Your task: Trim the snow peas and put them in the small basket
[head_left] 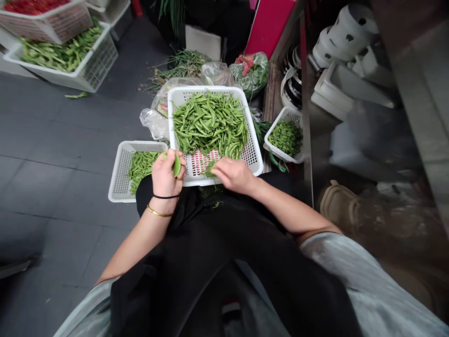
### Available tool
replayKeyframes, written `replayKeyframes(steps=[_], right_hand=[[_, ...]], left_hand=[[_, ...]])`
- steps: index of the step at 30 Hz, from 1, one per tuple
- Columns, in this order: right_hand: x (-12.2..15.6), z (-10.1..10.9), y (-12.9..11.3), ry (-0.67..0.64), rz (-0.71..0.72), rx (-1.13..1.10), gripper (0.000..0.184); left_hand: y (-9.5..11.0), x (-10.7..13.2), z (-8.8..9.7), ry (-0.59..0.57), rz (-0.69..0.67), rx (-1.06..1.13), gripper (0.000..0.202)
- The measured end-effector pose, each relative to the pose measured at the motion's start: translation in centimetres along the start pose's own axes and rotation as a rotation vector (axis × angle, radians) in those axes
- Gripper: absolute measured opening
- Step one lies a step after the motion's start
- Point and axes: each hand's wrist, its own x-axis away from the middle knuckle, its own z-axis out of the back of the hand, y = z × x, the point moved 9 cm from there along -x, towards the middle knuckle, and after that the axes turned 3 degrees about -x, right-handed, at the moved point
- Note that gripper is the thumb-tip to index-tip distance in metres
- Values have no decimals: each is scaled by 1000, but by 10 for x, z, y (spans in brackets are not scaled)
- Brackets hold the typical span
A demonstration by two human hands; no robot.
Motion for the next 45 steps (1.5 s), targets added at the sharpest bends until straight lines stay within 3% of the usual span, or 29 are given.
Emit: replayKeyframes(steps=[2,5,7,9,12,14,17,19,22,24,27,29,31,33,35,36,38,40,43,45], right_hand=[[-4,-13,41,-149,-75,38,31],[2,-62,91,-584,-55,145,22],[7,-93,107,-760,-3,207,47],[5,-120,109,-835,66,238,71],[-2,-152,103,-903,158,262,82],[-8,-165,102,-938,190,271,79],[-14,-174,104,-958,177,249,56],[-14,-173,105,-956,130,210,44],[-13,-159,102,-907,61,159,42],[-12,-133,97,-801,5,95,41],[-4,-75,82,-547,-60,-81,36],[12,-40,66,-422,-56,-180,34],[34,-24,48,-373,-39,-235,33],[57,-30,32,-398,-25,-249,33],[77,-52,22,-481,-36,-198,38],[86,-65,20,-540,-61,-137,42],[101,-85,25,-665,-140,31,53],[105,-87,30,-735,-194,182,56],[86,-57,26,-633,-178,233,27],[64,-34,21,-498,-168,205,24]], left_hand=[[1,-6,14,6,24,16,24],[-6,-3,28,-45,114,-12,24],[-12,1,34,-72,153,-19,24],[-16,3,39,-79,160,-11,23],[-18,2,45,-67,157,3,21],[-19,0,49,-52,156,7,20],[-20,0,52,-29,158,12,20],[-22,2,52,-23,167,13,21],[-22,7,51,-29,163,2,21],[-19,11,52,-34,135,-15,20],[-18,21,51,-77,130,-74,21],[-28,33,40,-200,192,-195,23],[-48,51,19,-425,261,-405,26],[-72,70,-7,-699,237,-682,26],[-96,83,-28,-917,71,-1011,21],[-110,84,-32,-963,8,-1196,21],[-143,76,-22,-969,63,-1595,24],[-162,68,-12,-945,142,-1760,22],[-169,64,-2,-946,182,-1845,16],[-159,66,-2,-937,138,-1869,21]])
